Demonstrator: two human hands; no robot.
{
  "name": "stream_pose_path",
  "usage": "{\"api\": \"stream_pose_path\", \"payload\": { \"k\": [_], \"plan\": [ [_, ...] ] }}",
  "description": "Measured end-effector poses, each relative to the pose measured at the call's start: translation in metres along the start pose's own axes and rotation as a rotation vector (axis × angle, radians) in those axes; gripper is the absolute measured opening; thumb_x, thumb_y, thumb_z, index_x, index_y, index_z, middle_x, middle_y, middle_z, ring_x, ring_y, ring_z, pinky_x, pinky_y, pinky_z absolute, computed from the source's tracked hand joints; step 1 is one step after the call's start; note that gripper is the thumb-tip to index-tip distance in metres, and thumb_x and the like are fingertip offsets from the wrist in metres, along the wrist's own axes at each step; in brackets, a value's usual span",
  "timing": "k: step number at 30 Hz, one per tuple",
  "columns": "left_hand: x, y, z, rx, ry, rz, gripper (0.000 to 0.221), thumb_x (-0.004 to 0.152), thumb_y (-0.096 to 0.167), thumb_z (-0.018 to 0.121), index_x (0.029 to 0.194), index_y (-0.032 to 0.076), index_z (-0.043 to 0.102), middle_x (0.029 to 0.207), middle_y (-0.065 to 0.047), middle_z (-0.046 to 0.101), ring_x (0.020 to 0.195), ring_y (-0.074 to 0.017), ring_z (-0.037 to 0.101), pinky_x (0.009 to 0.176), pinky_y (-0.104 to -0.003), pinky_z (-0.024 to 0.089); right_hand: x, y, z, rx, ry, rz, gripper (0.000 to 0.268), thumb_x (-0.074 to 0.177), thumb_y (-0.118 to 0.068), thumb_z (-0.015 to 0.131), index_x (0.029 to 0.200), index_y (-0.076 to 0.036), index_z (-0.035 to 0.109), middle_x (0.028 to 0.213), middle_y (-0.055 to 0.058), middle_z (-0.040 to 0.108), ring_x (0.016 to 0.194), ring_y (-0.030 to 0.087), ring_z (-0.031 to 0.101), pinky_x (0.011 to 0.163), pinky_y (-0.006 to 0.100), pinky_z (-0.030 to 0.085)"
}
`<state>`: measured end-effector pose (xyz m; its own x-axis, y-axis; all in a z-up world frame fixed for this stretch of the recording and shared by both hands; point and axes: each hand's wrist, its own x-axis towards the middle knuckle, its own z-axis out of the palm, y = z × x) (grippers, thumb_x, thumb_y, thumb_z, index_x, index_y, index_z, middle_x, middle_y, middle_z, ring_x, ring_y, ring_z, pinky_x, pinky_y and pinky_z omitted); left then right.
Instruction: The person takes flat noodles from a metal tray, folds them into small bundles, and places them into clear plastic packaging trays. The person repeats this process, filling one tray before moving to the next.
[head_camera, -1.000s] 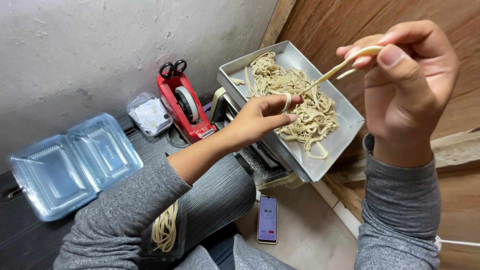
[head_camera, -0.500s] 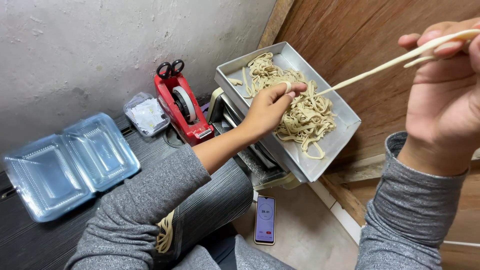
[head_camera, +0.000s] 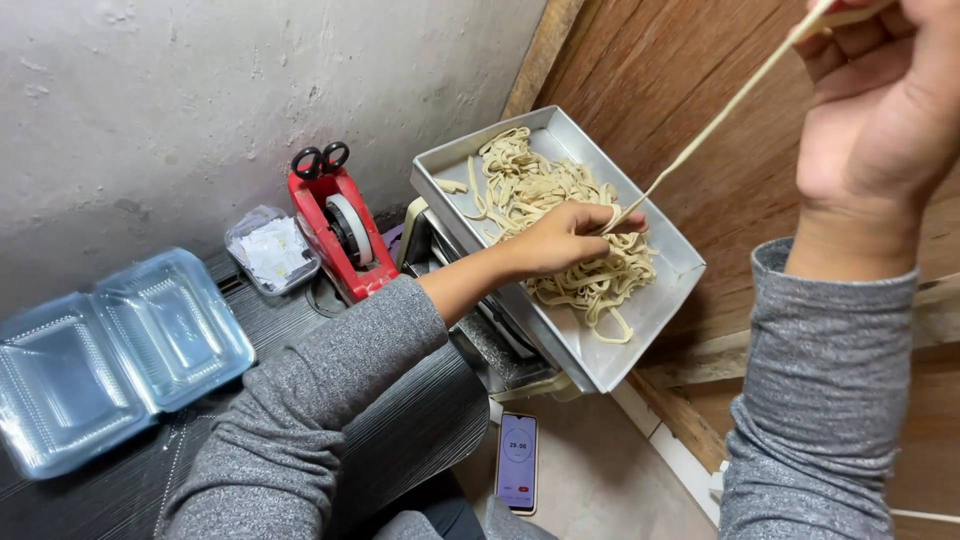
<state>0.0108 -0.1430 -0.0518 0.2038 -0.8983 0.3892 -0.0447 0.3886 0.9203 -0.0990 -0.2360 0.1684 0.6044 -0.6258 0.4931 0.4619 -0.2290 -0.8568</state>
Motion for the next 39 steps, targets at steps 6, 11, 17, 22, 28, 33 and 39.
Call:
{"api": "stream_pose_path", "payload": {
  "k": [6,11,17,22,28,33,39],
  "plan": [
    [-0.006,0.023,0.01,-0.05,0.091,-0.019,0.039,0.098,0.035,0.049,0.109,0.005,0.072,0.116,-0.008,0.073,0.112,-0.0155,0.068,0.106,-0.029,0.045,0.029,0.059,-0.03,-0.296,-0.144,-0.245,0.005,0.104,-0.002,0.065,0.101,-0.005,0.062,0.087,0.01,0.065,0.079,0.016,0.069,0.076,0.025,0.061],
    [-0.019,0.055,-0.001,-0.384,0.03,0.109,0.044,0.108,0.032,0.036,0.126,-0.001,0.06,0.114,-0.019,0.071,0.111,-0.0286,0.068,0.104,-0.04,0.051,-0.008,0.104,-0.048,-0.654,-0.382,-0.228,0.014,0.099,-0.001,0.069,0.112,-0.004,0.065,0.1,0.01,0.067,0.096,0.016,0.063,0.087,0.029,0.053],
    [-0.023,0.093,-0.003,-0.589,0.105,0.159,0.044,0.108,0.032,0.044,0.132,-0.003,0.056,0.113,-0.023,0.07,0.108,-0.0309,0.07,0.099,-0.039,0.052,-0.075,0.132,-0.03,-0.627,-0.55,-0.066,0.029,0.087,-0.002,0.064,0.116,0.002,0.066,0.106,0.023,0.065,0.11,0.036,0.061,0.097,0.051,0.047],
    [-0.032,0.144,-0.006,-0.533,0.129,0.025,0.054,0.098,0.038,0.043,0.122,-0.007,0.061,0.111,-0.023,0.072,0.101,-0.0304,0.07,0.092,-0.036,0.057,-0.105,0.105,-0.008,-0.56,-0.702,0.058,0.024,0.098,-0.024,0.057,0.112,-0.007,0.065,0.118,0.007,0.065,0.112,0.019,0.06,0.092,0.031,0.051],
    [-0.064,0.202,0.002,-0.443,0.032,0.26,0.05,0.098,0.039,0.052,0.12,-0.005,0.063,0.111,-0.025,0.072,0.105,-0.0298,0.07,0.1,-0.04,0.056,-0.136,0.085,0.004,-0.678,-0.821,-0.171,0.03,0.096,-0.02,0.059,0.12,-0.002,0.061,0.122,0.013,0.064,0.118,0.026,0.059,0.105,0.038,0.043],
    [-0.137,0.271,0.022,-0.028,-0.079,0.302,0.052,0.103,0.038,0.036,0.124,-0.005,0.056,0.127,-0.022,0.065,0.123,-0.0268,0.064,0.116,-0.036,0.051,-0.21,0.037,0.022,-0.519,-0.821,-0.242,0.032,0.094,-0.024,0.059,0.119,-0.004,0.061,0.127,0.015,0.063,0.123,0.028,0.058,0.112,0.043,0.04],
    [-0.253,0.278,0.026,0.452,-0.115,0.28,0.038,0.104,0.021,0.034,0.115,-0.004,0.06,0.117,-0.02,0.069,0.108,-0.036,0.072,0.094,-0.04,0.058,-0.34,0.139,0.055,-0.113,-0.464,0.203,0.038,0.086,-0.019,0.067,0.118,0.0,0.065,0.128,0.018,0.064,0.127,0.026,0.055,0.111,0.039,0.04]
  ]
}}
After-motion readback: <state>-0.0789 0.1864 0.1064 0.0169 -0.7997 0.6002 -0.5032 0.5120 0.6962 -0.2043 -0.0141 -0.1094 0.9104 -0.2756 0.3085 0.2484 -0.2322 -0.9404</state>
